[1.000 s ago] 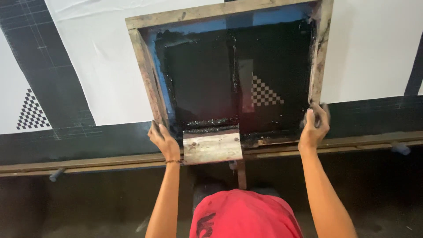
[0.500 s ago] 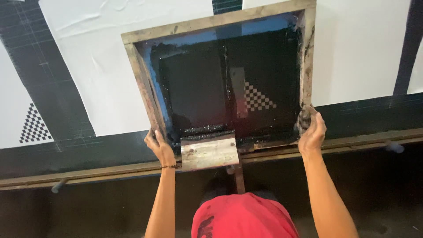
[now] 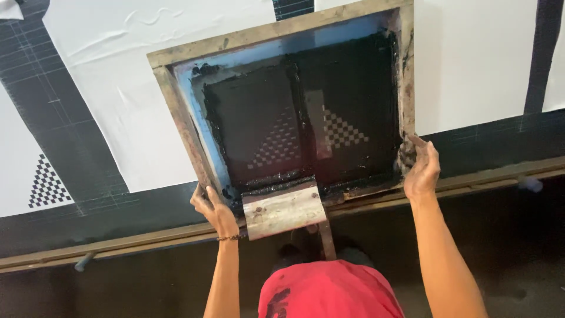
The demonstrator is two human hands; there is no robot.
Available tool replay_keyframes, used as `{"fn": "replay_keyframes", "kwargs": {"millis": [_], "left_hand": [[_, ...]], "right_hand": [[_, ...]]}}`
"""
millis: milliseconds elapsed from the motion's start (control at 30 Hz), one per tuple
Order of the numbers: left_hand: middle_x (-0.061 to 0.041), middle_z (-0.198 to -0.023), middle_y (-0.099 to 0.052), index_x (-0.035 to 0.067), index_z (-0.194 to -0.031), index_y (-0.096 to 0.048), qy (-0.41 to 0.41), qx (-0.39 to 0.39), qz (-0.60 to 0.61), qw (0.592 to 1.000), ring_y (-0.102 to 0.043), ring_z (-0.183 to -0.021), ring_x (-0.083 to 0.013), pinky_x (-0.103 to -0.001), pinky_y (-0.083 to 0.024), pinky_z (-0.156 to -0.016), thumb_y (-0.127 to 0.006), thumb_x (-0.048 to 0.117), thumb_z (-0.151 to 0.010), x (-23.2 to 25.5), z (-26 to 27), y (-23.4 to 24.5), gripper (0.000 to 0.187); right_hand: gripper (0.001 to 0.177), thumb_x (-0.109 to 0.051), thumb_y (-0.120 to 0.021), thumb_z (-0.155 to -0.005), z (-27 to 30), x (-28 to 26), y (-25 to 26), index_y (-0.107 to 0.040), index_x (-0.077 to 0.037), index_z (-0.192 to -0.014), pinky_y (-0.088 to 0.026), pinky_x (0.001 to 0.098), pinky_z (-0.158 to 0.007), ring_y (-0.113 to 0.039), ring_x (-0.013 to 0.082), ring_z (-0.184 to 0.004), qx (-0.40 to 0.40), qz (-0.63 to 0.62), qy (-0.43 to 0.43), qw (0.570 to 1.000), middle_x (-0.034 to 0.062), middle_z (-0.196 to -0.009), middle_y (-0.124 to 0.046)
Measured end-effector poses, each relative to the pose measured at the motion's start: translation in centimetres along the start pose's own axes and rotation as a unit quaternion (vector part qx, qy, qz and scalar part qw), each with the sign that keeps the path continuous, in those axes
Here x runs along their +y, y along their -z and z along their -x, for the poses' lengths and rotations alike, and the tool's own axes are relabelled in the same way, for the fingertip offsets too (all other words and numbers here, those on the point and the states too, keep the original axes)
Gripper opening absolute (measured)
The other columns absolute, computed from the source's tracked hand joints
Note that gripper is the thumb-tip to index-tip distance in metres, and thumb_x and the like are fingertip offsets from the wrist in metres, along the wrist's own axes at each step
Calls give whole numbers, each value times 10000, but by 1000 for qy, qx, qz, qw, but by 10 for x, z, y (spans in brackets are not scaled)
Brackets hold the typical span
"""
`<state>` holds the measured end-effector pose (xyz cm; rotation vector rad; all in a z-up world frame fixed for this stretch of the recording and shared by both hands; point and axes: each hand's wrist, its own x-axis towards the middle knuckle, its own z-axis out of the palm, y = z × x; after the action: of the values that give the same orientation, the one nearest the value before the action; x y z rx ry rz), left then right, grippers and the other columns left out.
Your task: The person uses a squeegee to pull black ink across a screen printing frame, transferring a checkered triangle design onto a white t-shirt. The person repeatedly repositions the screen and pulls the squeegee to apply the ink.
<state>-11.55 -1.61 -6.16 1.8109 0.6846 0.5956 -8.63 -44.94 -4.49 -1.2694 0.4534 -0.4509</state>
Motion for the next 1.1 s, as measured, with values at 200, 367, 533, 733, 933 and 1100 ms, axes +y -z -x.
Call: {"fn": "replay_keyframes", "kwargs": {"millis": [200,367,533,733,933,1100], "left_hand": [[-70,-1380,-467,170,-1408,-511,5,27,12,1000,-402,-1285,-268,-478,-292,-1185,-478,430,-1113,-1,7,-10,395],[-125,-1323,-474,104,-1392,-533,-35,11,32,999,-424,-1247,-280,-466,-283,-1174,-499,347,-1123,-36,-11,-18,364],[-95,-1319,-483,127,-1368,-545,-19,0,54,998,-434,-1258,-254,-459,-294,-1178,-496,366,-1123,-38,-20,-16,345],[-114,-1353,-479,106,-1397,-539,-44,-8,39,998,-454,-1282,-283,-526,-76,-1230,-465,411,-1137,-49,-23,-18,408],[-148,-1283,-488,82,-1349,-559,-44,-6,53,998,-473,-1220,-274,-507,-264,-1169,-493,362,-1130,-32,-18,-17,361],[-137,-1268,-489,42,-1325,-529,-69,-6,65,995,-459,-1246,-265,-426,-362,-1085,-495,368,-1047,-44,-27,-17,430]], "right_hand": [[488,-535,-450,-1062,-30,47,23,-676,-114,-1160,-398,420,-1202,-621,209,-1277,23,-39,39,998,122,-1220,-679],[490,-541,-449,-1049,-29,64,25,-704,-135,-1152,-467,390,-1138,-670,196,-1209,45,-43,71,996,110,-1190,-715],[526,-444,-320,-1136,-13,51,12,-624,-42,-1285,-460,444,-1113,-649,322,-1219,13,41,213,976,255,-1187,-658],[672,-657,-340,-1080,-15,62,24,-665,-103,-1281,-489,399,-903,-599,188,-944,-5,39,93,995,115,-1029,-616],[504,-482,-270,-1189,-12,56,11,-458,-108,-1470,-441,547,-1054,-592,315,-1166,-45,126,348,928,230,-1211,-567],[504,-553,-488,-899,-9,34,-1,-749,-134,-996,-485,303,-999,-668,165,-1089,81,-20,37,996,19,-1078,-744]]}}
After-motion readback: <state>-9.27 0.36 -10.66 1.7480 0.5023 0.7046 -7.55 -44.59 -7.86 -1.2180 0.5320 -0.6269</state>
